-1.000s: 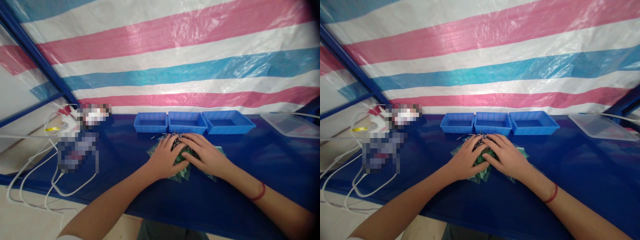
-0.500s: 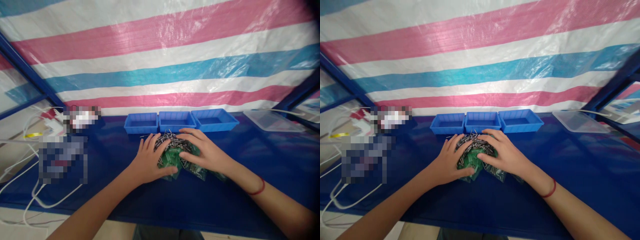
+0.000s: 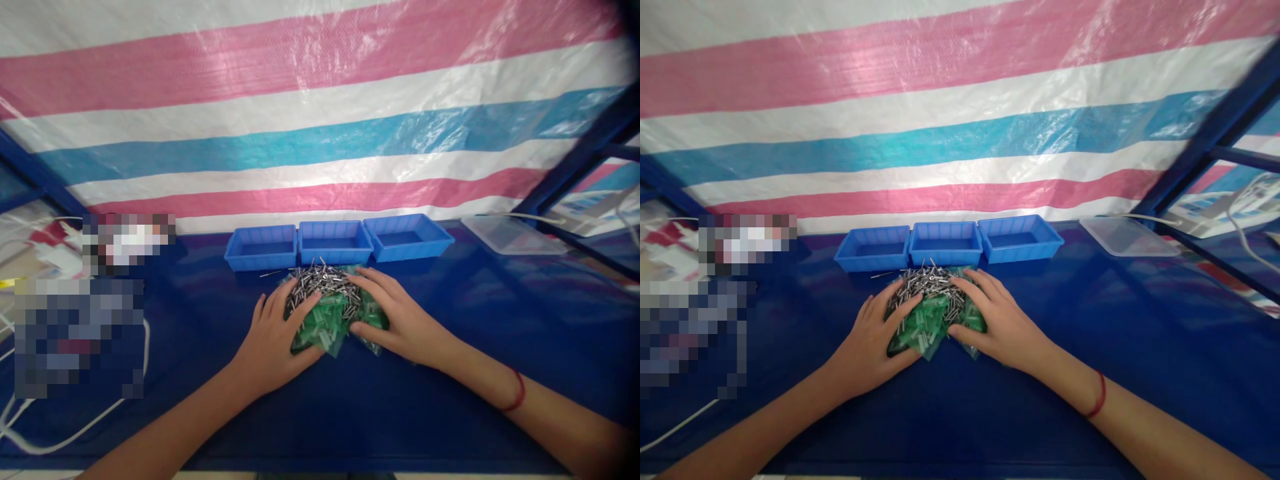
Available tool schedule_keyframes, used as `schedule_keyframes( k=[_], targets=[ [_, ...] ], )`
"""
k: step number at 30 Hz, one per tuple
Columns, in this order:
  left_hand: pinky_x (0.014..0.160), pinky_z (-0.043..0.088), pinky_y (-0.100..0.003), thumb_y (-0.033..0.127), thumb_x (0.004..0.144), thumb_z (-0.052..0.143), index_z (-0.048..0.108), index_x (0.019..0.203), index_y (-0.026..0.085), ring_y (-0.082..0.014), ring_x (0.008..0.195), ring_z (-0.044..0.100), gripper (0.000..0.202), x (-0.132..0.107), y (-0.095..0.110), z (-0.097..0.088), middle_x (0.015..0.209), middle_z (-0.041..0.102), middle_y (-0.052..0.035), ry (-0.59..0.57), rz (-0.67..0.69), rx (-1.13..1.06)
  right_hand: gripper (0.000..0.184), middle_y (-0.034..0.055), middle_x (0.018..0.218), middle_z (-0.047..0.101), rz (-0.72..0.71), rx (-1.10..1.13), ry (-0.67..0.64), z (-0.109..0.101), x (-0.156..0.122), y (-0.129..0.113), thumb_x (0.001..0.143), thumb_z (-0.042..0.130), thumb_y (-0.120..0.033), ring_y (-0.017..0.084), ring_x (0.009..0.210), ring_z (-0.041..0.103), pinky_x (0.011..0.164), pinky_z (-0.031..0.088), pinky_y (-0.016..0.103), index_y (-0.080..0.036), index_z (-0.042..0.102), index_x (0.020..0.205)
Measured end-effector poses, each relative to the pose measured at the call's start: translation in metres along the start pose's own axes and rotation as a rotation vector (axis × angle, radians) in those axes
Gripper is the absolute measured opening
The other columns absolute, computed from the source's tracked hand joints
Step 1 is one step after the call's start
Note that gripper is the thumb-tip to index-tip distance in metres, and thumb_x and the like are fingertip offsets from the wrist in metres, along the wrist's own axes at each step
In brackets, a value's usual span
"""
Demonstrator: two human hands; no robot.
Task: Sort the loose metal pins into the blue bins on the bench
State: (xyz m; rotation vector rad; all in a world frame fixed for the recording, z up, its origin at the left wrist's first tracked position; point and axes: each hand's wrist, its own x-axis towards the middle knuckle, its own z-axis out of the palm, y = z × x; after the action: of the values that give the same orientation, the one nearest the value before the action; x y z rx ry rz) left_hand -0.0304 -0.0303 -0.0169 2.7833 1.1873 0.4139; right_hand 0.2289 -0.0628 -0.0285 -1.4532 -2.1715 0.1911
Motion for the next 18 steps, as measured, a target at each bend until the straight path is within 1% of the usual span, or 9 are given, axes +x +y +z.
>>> schedule_keyframes(
  k=[2, 5, 6, 8, 11, 13, 16, 18],
  targets=[
    [0.107, 0.023, -0.063, 0.054, 0.08, 0.058, 0.033, 0.142, 0.037, -0.0377, 0.14, 0.02, 0.069, -0.001, -0.001, -0.003, 0.155, 0.015, -0.0094, -0.002, 0.017, 0.008, 0.079, 0.011, 0.152, 0.027, -0.006, -0.031, -0.02, -0.007, -0.005, 0.002, 0.079, 0.058, -0.056, 0.033, 0.14, 0.021, 0.11, 0.026, 0.056, -0.028, 0.027, 0.146],
    [0.105, 0.019, -0.069, 0.068, 0.073, 0.056, 0.031, 0.143, 0.04, -0.0431, 0.14, 0.014, 0.079, 0.0, -0.002, -0.006, 0.155, 0.012, -0.009, -0.04, 0.06, 0.017, 0.097, 0.012, 0.156, 0.018, 0.003, -0.113, -0.119, -0.017, -0.02, 0.005, 0.07, 0.061, -0.066, 0.037, 0.141, 0.014, 0.11, 0.02, 0.061, -0.027, 0.02, 0.149],
    [0.104, 0.018, -0.071, 0.072, 0.072, 0.054, 0.029, 0.143, 0.04, -0.0437, 0.14, 0.013, 0.082, 0.001, -0.002, -0.006, 0.155, 0.012, -0.0091, -0.052, 0.074, 0.016, 0.101, 0.0126, 0.156, 0.015, 0.007, -0.134, -0.152, -0.019, -0.026, 0.006, 0.069, 0.061, -0.068, 0.038, 0.141, 0.013, 0.109, 0.019, 0.062, -0.027, 0.018, 0.15],
    [0.104, 0.017, -0.071, 0.073, 0.075, 0.049, 0.028, 0.144, 0.04, -0.0428, 0.14, 0.012, 0.079, 0.003, 0.0, -0.005, 0.155, 0.013, -0.0091, -0.059, 0.08, 0.014, 0.1, 0.0138, 0.157, 0.014, 0.011, -0.155, -0.19, -0.019, -0.035, 0.007, 0.071, 0.059, -0.068, 0.037, 0.142, 0.012, 0.11, 0.018, 0.061, -0.025, 0.016, 0.151],
    [0.105, 0.017, -0.07, 0.064, 0.084, 0.044, 0.028, 0.144, 0.038, -0.0393, 0.141, 0.013, 0.067, 0.004, 0.004, -0.002, 0.155, 0.015, -0.0085, -0.05, 0.057, 0.009, 0.084, 0.0145, 0.155, 0.021, 0.046, -0.131, -0.162, -0.014, -0.039, 0.006, 0.082, 0.053, -0.058, 0.031, 0.142, 0.017, 0.112, 0.019, 0.056, -0.022, 0.018, 0.15],
    [0.107, 0.017, -0.068, 0.059, 0.086, 0.045, 0.031, 0.143, 0.037, -0.0379, 0.141, 0.013, 0.062, 0.004, 0.007, 0.0, 0.155, 0.018, -0.0077, -0.044, 0.048, -0.002, 0.07, 0.0137, 0.153, 0.027, 0.083, -0.093, -0.118, -0.01, -0.037, 0.004, 0.087, 0.05, -0.05, 0.028, 0.141, 0.022, 0.113, 0.022, 0.052, -0.021, 0.026, 0.147],
    [0.108, 0.017, -0.066, 0.055, 0.084, 0.052, 0.042, 0.136, 0.035, -0.0378, 0.141, 0.014, 0.057, 0.005, 0.009, -0.002, 0.153, 0.022, -0.0075, -0.026, 0.043, -0.031, 0.053, 0.012, 0.148, 0.036, 0.107, -0.025, -0.058, -0.007, -0.031, 0.002, 0.088, 0.051, -0.043, 0.027, 0.138, 0.03, 0.111, 0.029, 0.049, -0.023, 0.043, 0.136],
    [0.109, 0.018, -0.065, 0.054, 0.085, 0.052, 0.049, 0.13, 0.032, -0.0373, 0.141, 0.015, 0.05, 0.01, 0.01, -0.005, 0.151, 0.027, -0.008, -0.012, 0.042, -0.06, 0.044, 0.0116, 0.143, 0.042, 0.104, 0.018, -0.015, -0.006, -0.025, 0.001, 0.086, 0.055, -0.038, 0.027, 0.135, 0.035, 0.109, 0.033, 0.046, -0.022, 0.051, 0.126]
  ],
)
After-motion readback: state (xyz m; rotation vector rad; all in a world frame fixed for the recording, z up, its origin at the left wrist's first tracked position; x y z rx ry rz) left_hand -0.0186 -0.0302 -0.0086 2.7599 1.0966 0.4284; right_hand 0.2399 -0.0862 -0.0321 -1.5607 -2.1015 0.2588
